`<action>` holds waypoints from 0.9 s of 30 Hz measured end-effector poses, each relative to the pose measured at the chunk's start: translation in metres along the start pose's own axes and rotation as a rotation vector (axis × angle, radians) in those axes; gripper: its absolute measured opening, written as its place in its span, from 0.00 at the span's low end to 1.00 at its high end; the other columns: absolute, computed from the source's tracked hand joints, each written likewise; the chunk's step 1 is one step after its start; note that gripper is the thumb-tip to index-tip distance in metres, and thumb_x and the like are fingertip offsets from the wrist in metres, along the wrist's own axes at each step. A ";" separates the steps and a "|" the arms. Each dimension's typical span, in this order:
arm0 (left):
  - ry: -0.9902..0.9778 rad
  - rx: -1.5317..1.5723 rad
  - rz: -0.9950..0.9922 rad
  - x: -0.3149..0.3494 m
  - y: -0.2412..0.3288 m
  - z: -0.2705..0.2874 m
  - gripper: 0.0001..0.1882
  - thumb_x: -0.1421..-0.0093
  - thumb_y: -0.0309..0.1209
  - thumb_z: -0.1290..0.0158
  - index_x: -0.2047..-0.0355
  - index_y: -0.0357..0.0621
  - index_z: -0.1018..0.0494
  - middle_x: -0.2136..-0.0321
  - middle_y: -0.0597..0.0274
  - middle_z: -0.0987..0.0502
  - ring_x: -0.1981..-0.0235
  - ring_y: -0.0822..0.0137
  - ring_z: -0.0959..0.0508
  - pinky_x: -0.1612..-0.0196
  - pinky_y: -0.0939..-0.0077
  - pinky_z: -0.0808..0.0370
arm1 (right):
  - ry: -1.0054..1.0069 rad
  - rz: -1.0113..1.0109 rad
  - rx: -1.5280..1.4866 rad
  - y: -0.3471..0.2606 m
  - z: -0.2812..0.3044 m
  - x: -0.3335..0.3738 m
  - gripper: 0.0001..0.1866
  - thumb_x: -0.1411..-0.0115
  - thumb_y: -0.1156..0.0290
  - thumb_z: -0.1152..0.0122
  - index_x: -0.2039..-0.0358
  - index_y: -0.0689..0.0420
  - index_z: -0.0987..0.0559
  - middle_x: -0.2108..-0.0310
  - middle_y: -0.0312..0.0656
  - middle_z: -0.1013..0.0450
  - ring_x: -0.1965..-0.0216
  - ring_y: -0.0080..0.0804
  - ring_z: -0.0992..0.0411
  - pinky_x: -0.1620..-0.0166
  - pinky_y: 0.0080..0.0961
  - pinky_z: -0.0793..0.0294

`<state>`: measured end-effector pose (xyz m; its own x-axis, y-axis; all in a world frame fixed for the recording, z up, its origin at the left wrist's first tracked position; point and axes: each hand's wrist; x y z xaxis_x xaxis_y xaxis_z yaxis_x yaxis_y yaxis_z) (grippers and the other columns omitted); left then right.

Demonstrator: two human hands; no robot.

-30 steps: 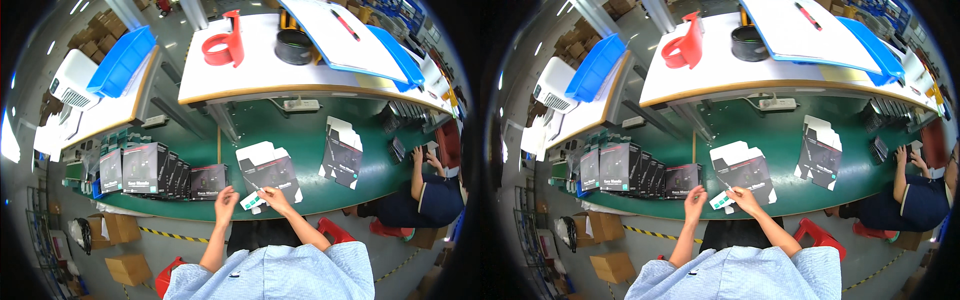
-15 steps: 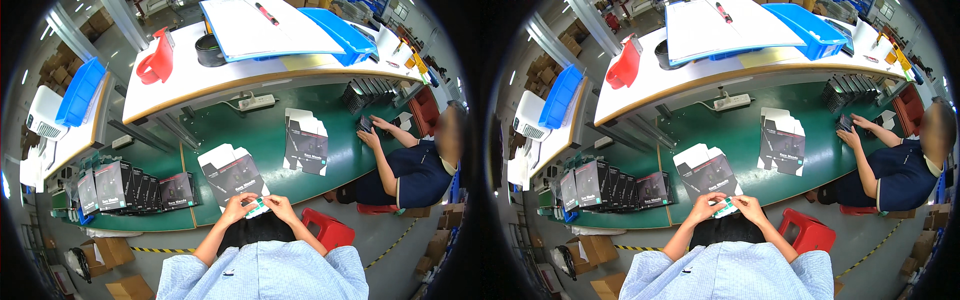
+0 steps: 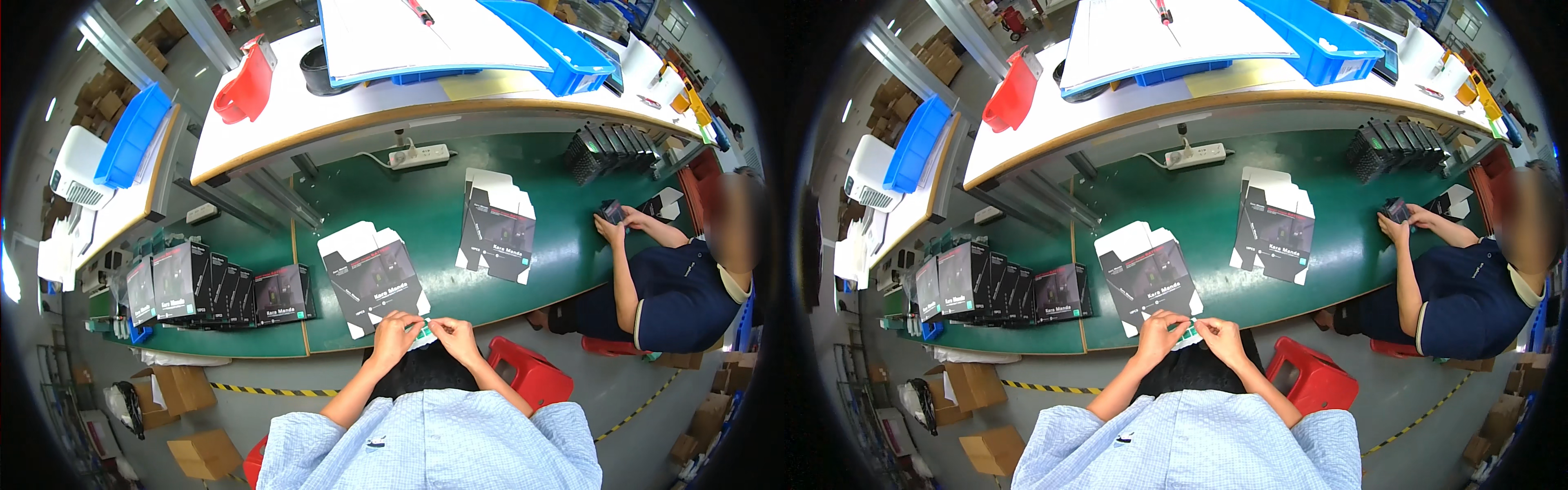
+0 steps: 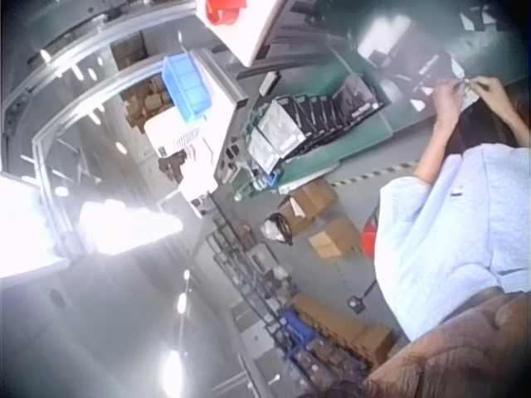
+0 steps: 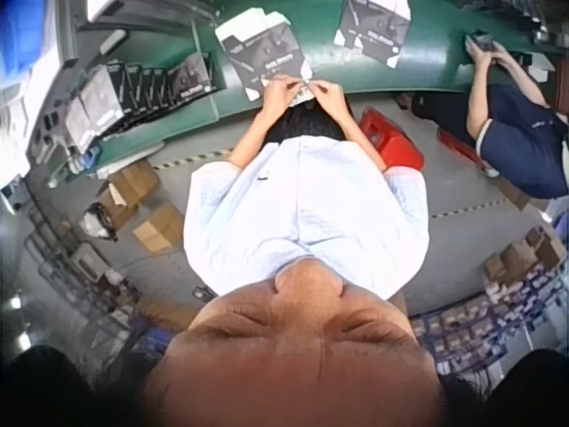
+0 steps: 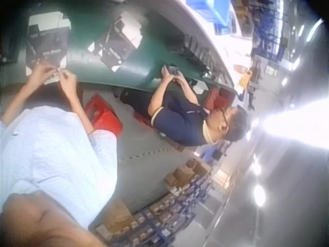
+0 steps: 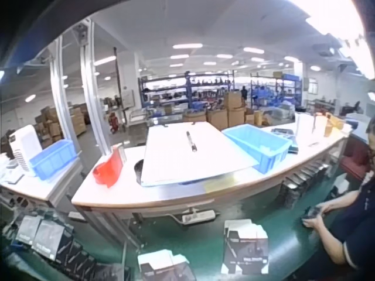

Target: The person applies small green labels to black product boxes on a green workbench. They pick up each box, place a label on its surface, and set it aside, repeating the process for multiple units.

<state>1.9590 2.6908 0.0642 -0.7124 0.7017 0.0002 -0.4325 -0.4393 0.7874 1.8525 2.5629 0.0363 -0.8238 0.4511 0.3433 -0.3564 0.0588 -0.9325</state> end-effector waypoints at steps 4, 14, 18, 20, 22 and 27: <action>0.100 -0.102 -0.060 0.005 0.006 -0.011 0.05 0.54 0.27 0.43 0.75 0.40 0.22 0.74 0.61 0.22 0.70 0.61 0.25 0.64 0.71 0.29 | 0.001 -0.121 -0.110 -0.001 0.001 0.002 0.12 0.44 0.69 0.43 0.66 0.65 0.22 0.76 0.35 0.26 0.75 0.17 0.32 0.71 0.14 0.32; 0.108 -0.189 -0.156 0.008 0.008 -0.022 0.04 0.53 0.25 0.45 0.75 0.39 0.26 0.70 0.61 0.25 0.64 0.61 0.27 0.61 0.68 0.33 | -0.051 -0.187 -0.251 0.022 0.004 -0.003 0.13 0.44 0.68 0.44 0.66 0.65 0.22 0.76 0.37 0.26 0.77 0.19 0.30 0.73 0.14 0.31; 0.060 -0.265 -0.322 0.009 0.003 -0.025 0.06 0.53 0.25 0.46 0.73 0.38 0.29 0.64 0.56 0.27 0.62 0.58 0.29 0.58 0.66 0.34 | -0.117 -0.358 -0.476 0.043 0.008 -0.009 0.11 0.44 0.69 0.45 0.67 0.65 0.22 0.75 0.38 0.26 0.77 0.21 0.29 0.72 0.15 0.31; 0.020 -0.271 -0.367 0.009 0.002 -0.026 0.06 0.51 0.25 0.47 0.72 0.37 0.29 0.63 0.54 0.29 0.61 0.56 0.30 0.57 0.64 0.35 | -0.100 -0.427 -0.415 0.057 0.013 -0.016 0.11 0.44 0.68 0.45 0.67 0.63 0.23 0.75 0.37 0.27 0.74 0.21 0.29 0.71 0.15 0.31; 0.008 -0.166 -0.221 0.004 -0.008 -0.031 0.06 0.50 0.26 0.48 0.72 0.37 0.30 0.64 0.54 0.29 0.60 0.55 0.31 0.57 0.63 0.35 | -0.025 -0.423 -0.218 0.083 0.014 -0.025 0.11 0.45 0.67 0.44 0.67 0.62 0.22 0.75 0.36 0.27 0.74 0.20 0.30 0.70 0.17 0.31; -0.091 -0.031 0.069 -0.051 -0.103 -0.055 0.04 0.48 0.27 0.50 0.73 0.40 0.29 0.69 0.52 0.32 0.64 0.56 0.33 0.58 0.65 0.35 | 0.136 -0.202 0.141 0.144 0.020 -0.041 0.12 0.45 0.66 0.43 0.68 0.64 0.22 0.76 0.36 0.26 0.74 0.19 0.31 0.69 0.18 0.32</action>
<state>2.0089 2.6692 -0.0509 -0.6885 0.7167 0.1111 -0.4017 -0.5044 0.7643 1.8260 2.5350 -0.1096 -0.6665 0.5592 0.4931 -0.5728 0.0394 -0.8188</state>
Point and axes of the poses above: each hand's wrist, its own x-axis away from the middle knuckle, its own z-axis out of the back of the hand, y = z × x
